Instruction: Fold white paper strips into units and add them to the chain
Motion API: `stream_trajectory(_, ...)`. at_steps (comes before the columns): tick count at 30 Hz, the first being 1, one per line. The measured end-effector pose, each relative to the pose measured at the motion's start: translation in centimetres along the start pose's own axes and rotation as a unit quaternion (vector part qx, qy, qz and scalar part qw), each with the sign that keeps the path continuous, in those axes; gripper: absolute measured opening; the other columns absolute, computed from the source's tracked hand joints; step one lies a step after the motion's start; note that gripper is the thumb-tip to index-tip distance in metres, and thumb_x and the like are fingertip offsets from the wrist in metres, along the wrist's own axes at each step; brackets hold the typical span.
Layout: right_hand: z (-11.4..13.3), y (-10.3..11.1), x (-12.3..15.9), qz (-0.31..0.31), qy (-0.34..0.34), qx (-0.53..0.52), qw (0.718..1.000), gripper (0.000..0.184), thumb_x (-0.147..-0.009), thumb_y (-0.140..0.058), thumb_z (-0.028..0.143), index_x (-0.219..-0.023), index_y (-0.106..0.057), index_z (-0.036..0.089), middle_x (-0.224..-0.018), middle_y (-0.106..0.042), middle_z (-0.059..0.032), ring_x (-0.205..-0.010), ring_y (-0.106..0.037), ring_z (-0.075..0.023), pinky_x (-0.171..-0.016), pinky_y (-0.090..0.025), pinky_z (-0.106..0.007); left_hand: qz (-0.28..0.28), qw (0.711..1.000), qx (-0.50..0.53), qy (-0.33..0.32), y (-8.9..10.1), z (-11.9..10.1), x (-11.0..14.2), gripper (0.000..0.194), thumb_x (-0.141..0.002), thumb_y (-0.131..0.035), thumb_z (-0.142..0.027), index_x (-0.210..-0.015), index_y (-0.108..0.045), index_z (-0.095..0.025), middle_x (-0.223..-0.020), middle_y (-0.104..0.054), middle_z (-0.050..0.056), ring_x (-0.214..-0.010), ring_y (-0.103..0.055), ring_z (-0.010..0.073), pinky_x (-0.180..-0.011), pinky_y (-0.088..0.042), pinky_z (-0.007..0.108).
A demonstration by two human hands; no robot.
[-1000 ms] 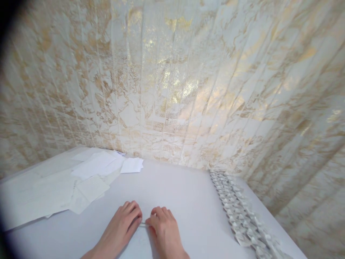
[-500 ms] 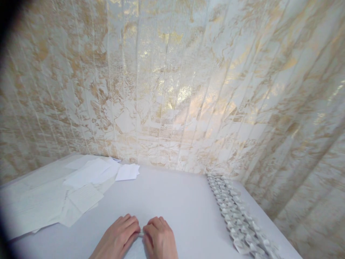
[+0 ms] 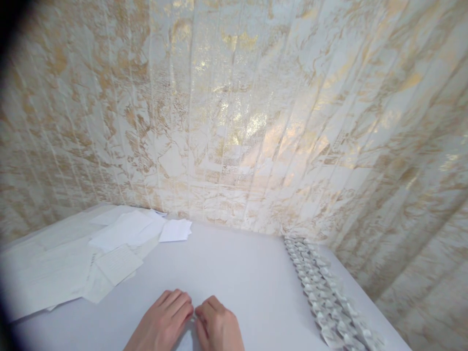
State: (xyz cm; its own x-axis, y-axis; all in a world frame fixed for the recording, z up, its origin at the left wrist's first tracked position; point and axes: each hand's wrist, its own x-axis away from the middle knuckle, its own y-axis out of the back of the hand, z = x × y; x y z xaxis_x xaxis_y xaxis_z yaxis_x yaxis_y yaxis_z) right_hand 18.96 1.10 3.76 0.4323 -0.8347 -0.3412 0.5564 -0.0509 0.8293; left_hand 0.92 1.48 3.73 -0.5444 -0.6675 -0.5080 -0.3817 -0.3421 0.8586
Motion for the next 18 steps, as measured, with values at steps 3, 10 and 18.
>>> stream_trajectory(3, 0.4, 1.2, -0.1, 0.000, -0.014, 0.011, 1.000, 0.024, -0.076, -0.063, 0.002, -0.085, -0.068, 0.024, -0.081, -0.068, 0.0008, -0.069, -0.069, -0.0149, -0.062, -0.050, -0.019, -0.058, 0.997, 0.006, -0.046, -0.6, -0.4, 0.0, 0.029, -0.083, -0.041, 0.006, -0.079, -0.056, -0.019, -0.078, -0.061, 0.002, -0.073, -0.053, 0.0216, -0.072, -0.037, 0.037)
stream_trajectory(10, 0.9, 0.5, -0.2, -0.065, 0.041, 0.180, 0.981, 0.020, -0.060, -0.061, 0.005, -0.070, -0.060, 0.023, -0.073, -0.068, -0.0025, -0.067, -0.066, -0.0232, -0.055, -0.046, -0.027, -0.070, 0.996, 0.028, -0.039, 1.7, -1.2, -0.7, 0.027, -0.091, -0.041, -0.003, -0.077, -0.056, -0.021, -0.076, -0.063, 0.001, -0.072, -0.056, 0.0208, -0.070, -0.041, 0.036)
stream_trajectory(18, 0.9, 1.3, 0.0, -0.072, -0.010, -0.026, 0.997, 0.025, -0.084, -0.046, 0.011, -0.095, -0.064, 0.023, -0.070, -0.070, 0.0022, -0.053, -0.061, -0.0129, -0.054, -0.040, -0.020, -0.033, 0.860, 0.432, 0.270, 0.6, -3.0, 0.1, 0.032, -0.093, -0.052, -0.047, -0.117, -0.051, -0.025, -0.094, -0.064, 0.001, -0.068, -0.060, 0.0158, -0.063, -0.048, 0.025)
